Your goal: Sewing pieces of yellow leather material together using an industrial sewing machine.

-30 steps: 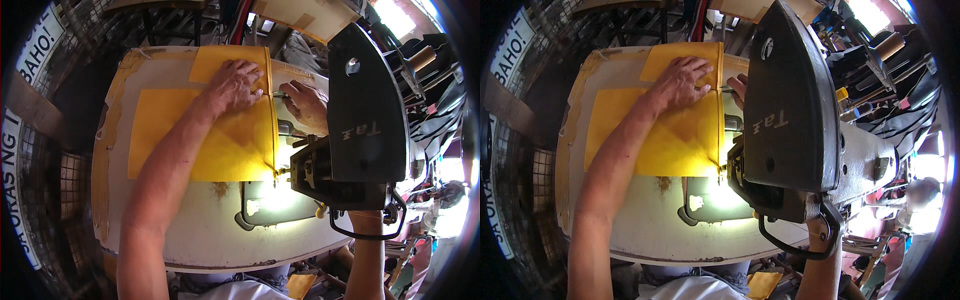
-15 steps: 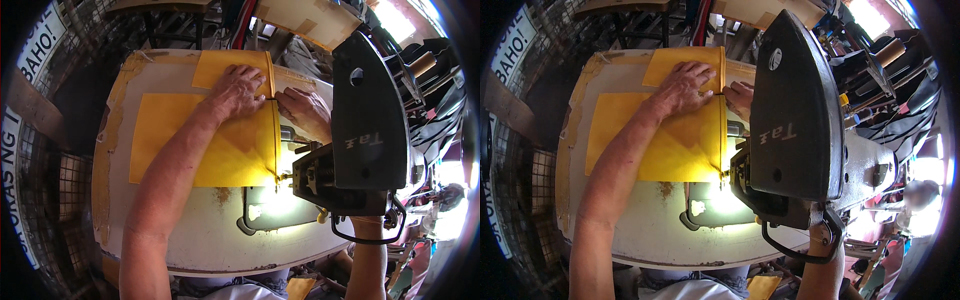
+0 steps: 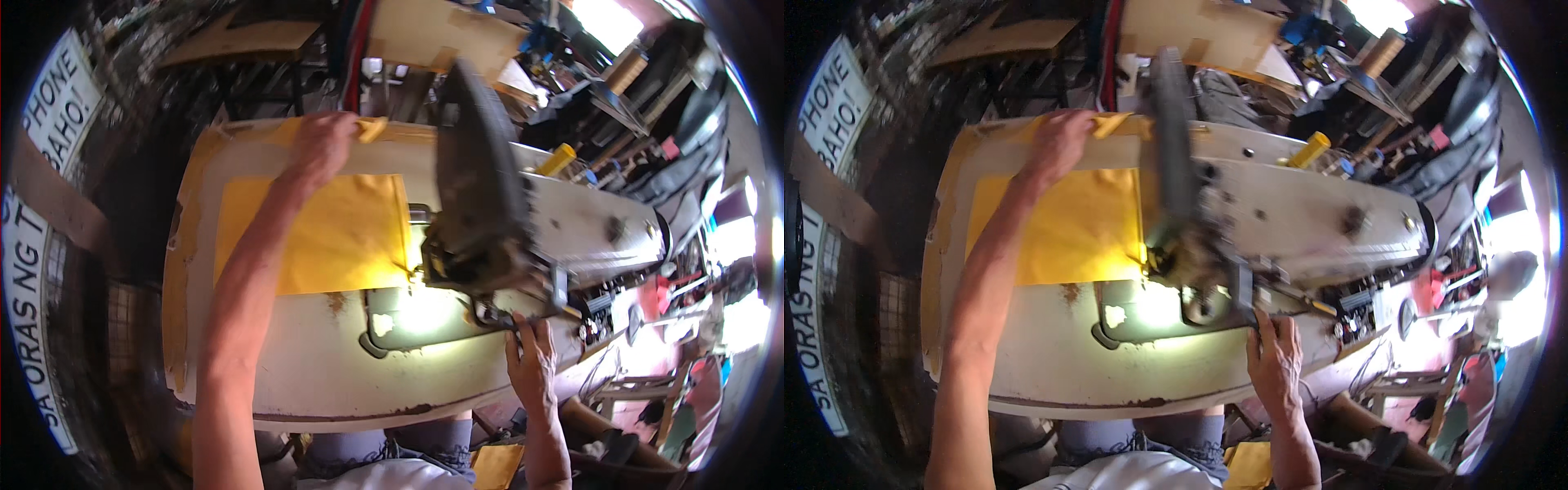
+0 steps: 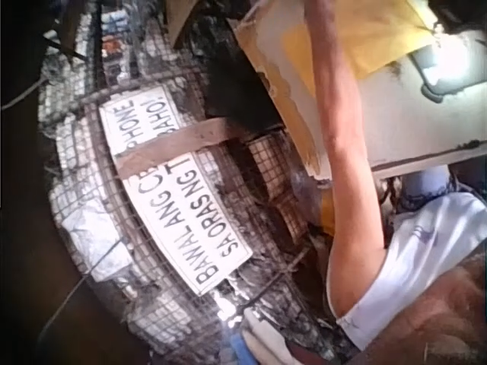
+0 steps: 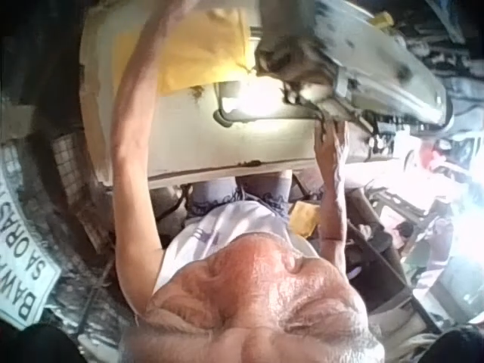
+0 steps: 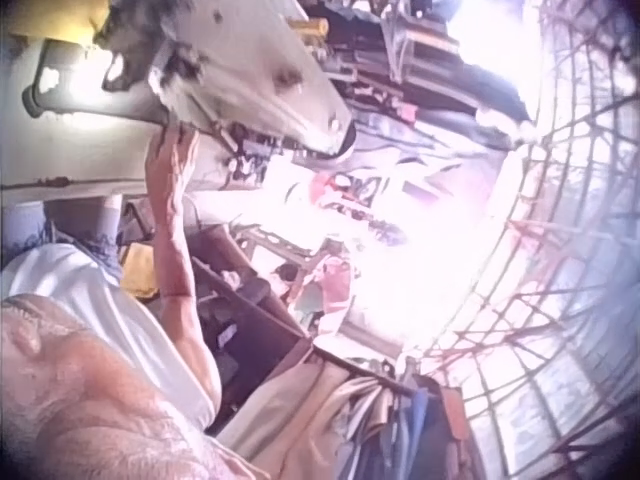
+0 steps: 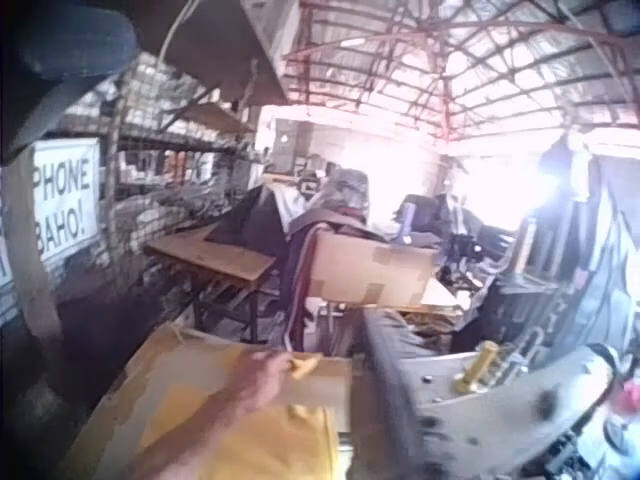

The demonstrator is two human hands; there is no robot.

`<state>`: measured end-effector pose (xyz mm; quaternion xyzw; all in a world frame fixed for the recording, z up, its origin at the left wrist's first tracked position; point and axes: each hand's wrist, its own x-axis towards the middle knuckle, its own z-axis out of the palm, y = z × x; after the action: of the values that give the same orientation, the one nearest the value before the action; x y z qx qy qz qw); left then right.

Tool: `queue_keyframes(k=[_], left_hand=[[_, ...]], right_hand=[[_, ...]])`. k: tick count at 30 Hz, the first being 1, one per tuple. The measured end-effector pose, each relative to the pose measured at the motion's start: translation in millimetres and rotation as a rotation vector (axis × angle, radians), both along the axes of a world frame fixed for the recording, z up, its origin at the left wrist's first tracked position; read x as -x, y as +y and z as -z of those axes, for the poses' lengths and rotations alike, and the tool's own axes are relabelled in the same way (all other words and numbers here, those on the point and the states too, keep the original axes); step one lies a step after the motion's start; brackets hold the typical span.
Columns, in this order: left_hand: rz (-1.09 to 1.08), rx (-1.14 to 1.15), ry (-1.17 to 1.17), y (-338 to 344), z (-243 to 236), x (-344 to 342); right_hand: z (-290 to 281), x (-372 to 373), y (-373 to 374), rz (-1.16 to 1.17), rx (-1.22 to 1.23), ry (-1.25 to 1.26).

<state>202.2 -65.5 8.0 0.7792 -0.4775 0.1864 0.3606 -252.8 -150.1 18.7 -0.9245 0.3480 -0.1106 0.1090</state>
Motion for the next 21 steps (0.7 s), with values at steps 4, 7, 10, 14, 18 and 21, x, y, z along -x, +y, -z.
queue_keyframes(k=[4, 7, 10, 14, 18, 21], left_hand=[[0.009, -0.019, -0.094, 61.4, -54.7, 55.6], [-0.005, -0.142, 0.006, 116.3, -79.1, 150.3], [0.181, -0.389, 0.139, 180.5, -71.1, 250.6], [0.629, -0.656, 0.226, 193.6, -28.1, 357.5], [0.758, -0.596, 0.367, 181.8, 4.4, 379.1], [0.742, -0.658, 0.415, 176.4, 8.5, 371.4]], right_hand=[[-4.6, 9.3, 14.7, -0.099, 0.243, -0.187], [-7.4, 21.1, 56.2, -0.162, -0.592, -0.382], [-0.8, 8.5, 90.8, -0.259, -1.586, -0.465], [37.2, 23.4, 111.7, -0.266, -1.696, -0.545], [76.4, 126.4, 103.6, 0.003, -1.384, -0.524], [82.9, 239.4, 89.2, 0.355, -1.496, -0.661]])
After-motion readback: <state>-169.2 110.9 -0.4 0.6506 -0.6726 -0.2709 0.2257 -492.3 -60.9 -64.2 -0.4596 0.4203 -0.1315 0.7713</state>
